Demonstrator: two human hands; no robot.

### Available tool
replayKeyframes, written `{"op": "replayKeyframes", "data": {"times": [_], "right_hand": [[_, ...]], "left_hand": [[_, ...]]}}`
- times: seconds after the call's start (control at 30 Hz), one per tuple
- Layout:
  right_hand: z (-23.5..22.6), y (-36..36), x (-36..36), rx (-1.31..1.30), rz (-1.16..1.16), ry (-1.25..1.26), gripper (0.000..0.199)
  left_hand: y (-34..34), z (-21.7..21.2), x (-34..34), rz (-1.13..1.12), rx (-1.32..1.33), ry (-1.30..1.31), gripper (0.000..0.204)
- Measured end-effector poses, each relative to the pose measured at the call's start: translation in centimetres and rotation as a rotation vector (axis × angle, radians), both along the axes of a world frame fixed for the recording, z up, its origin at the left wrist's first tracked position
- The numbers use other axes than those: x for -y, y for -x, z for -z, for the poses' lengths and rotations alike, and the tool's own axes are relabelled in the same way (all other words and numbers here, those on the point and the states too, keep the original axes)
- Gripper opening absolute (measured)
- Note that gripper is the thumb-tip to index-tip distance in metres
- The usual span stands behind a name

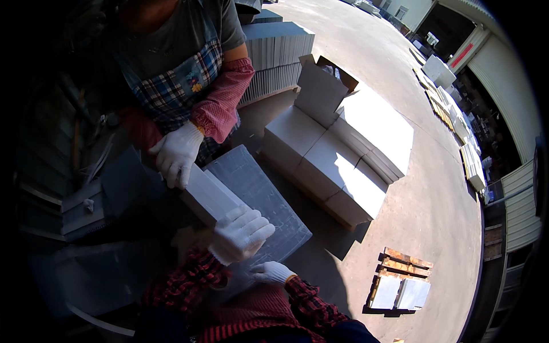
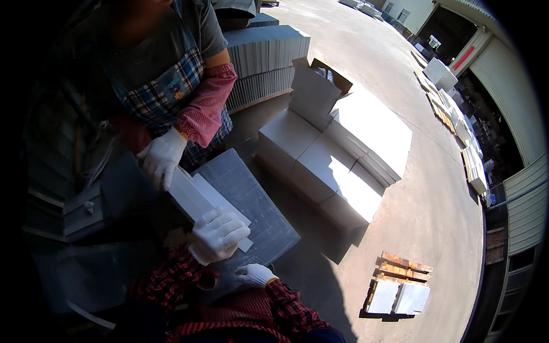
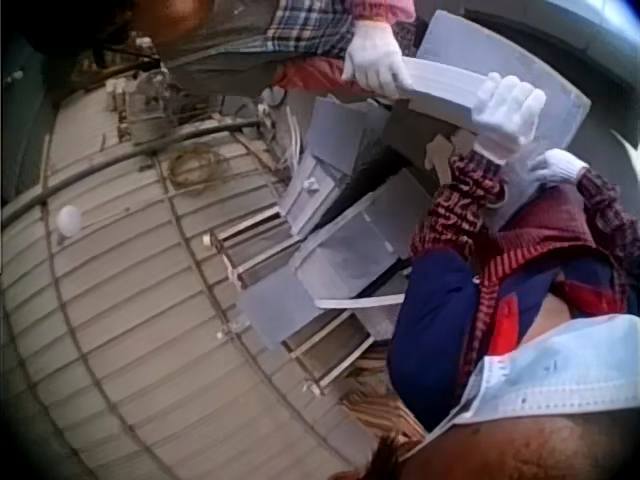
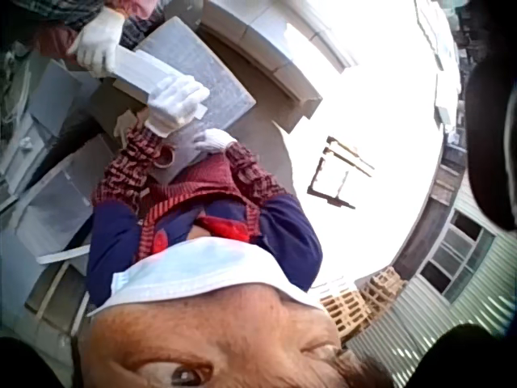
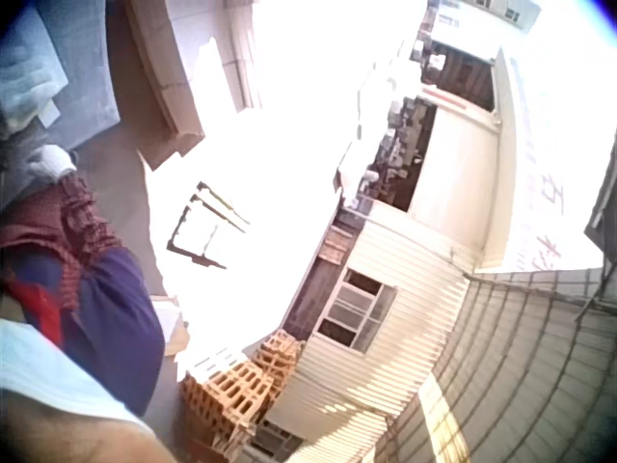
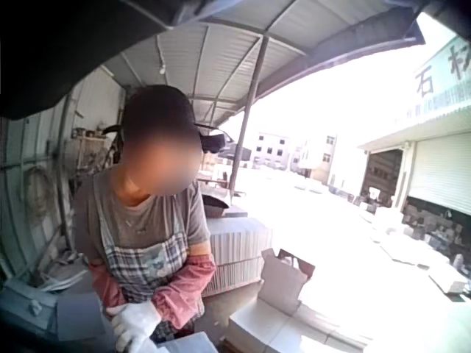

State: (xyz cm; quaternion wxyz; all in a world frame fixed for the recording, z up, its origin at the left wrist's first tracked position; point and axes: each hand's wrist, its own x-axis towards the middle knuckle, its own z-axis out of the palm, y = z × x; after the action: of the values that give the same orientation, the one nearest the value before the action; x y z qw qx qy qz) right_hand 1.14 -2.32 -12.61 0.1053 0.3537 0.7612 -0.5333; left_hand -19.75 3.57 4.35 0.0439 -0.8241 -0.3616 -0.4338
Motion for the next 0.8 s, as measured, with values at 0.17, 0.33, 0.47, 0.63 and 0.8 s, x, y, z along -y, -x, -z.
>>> {"op": "replayKeyframes", "data": {"times": [0.17,0.33,0.47,0.63,0.8], "right_hand": [[-11.9,-5.3,-8.5,-0.235,0.684,-0.098,0.043],[-19.6,5.0,-11.9,-0.460,0.454,-0.563,0.059],[-19.6,8.9,-9.8,-0.273,0.222,-0.681,0.071],[-18.2,10.0,-9.2,-0.062,0.179,-0.715,0.067],[-20.5,9.5,-9.6,0.046,0.150,-0.601,0.064]], "left_hand": [[0.3,1.7,1.4,-0.144,-0.104,-0.038,0.030],[0.5,6.7,4.3,-0.601,-0.050,0.066,0.062],[-0.9,11.7,8.6,-0.784,0.242,0.331,0.057],[-0.9,17.3,10.4,-0.953,0.722,0.624,0.051],[1.6,21.0,8.6,-0.884,1.231,0.843,0.045]]}}
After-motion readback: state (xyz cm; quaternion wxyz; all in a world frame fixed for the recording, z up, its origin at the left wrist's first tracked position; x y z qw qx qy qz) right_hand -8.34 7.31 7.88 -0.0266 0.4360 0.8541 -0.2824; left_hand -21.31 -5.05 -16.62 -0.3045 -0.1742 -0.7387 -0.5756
